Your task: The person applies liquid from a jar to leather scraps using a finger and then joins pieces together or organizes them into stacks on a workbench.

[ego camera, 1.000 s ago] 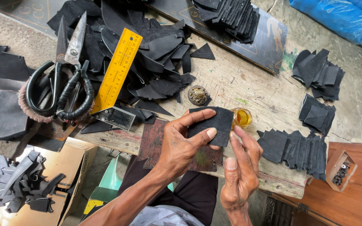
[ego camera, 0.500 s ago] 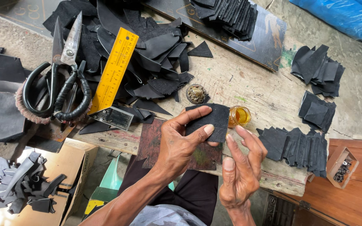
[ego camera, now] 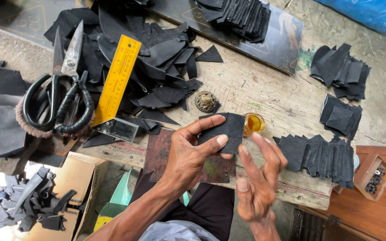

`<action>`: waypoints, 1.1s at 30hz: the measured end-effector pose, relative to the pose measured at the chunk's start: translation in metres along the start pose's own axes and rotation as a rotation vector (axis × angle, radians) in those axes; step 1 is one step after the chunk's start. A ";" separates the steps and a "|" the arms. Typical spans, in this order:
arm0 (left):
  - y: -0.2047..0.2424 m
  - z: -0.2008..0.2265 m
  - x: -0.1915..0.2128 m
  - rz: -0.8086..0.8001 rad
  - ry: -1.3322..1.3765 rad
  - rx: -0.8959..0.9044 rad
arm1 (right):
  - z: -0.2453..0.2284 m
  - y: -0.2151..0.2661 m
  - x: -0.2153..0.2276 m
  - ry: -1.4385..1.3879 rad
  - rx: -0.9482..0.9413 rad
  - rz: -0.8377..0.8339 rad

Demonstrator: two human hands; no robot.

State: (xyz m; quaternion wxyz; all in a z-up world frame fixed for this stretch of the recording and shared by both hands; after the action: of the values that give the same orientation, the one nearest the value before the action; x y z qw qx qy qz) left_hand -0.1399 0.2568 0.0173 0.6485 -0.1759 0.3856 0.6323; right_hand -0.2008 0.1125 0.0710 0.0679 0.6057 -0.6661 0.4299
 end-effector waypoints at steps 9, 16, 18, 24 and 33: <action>-0.011 0.010 -0.014 -0.169 -0.031 0.251 | 0.080 -0.026 0.020 0.151 -0.139 -0.082; -0.112 0.024 -0.104 -0.481 -0.893 -0.359 | 0.098 -0.028 0.004 0.328 -0.101 -0.277; -0.149 -0.021 -0.152 -0.547 -1.027 -0.457 | 0.097 -0.028 0.002 0.303 -0.098 -0.274; -0.231 -0.186 -0.216 -0.626 -1.200 -0.235 | 0.099 -0.035 -0.017 0.237 -0.128 -0.239; -0.255 -0.290 -0.212 -0.644 -1.290 -0.075 | 0.115 -0.013 -0.034 0.065 -0.129 -0.227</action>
State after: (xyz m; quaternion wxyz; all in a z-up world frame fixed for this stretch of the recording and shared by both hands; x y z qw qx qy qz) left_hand 0.0440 -0.1315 -0.0812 0.8949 0.1056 -0.1670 0.4002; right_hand -0.1319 0.0642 -0.0147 0.1767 0.6573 -0.6169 0.3952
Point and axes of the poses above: each hand's wrist, its own y-axis away from the middle knuckle, its own x-axis out of the back of the hand, z = x × y, the point moved 6 cm from there along -y, towards the middle knuckle, and after that the axes turned 2 degrees about -x, right-handed, at the moved point
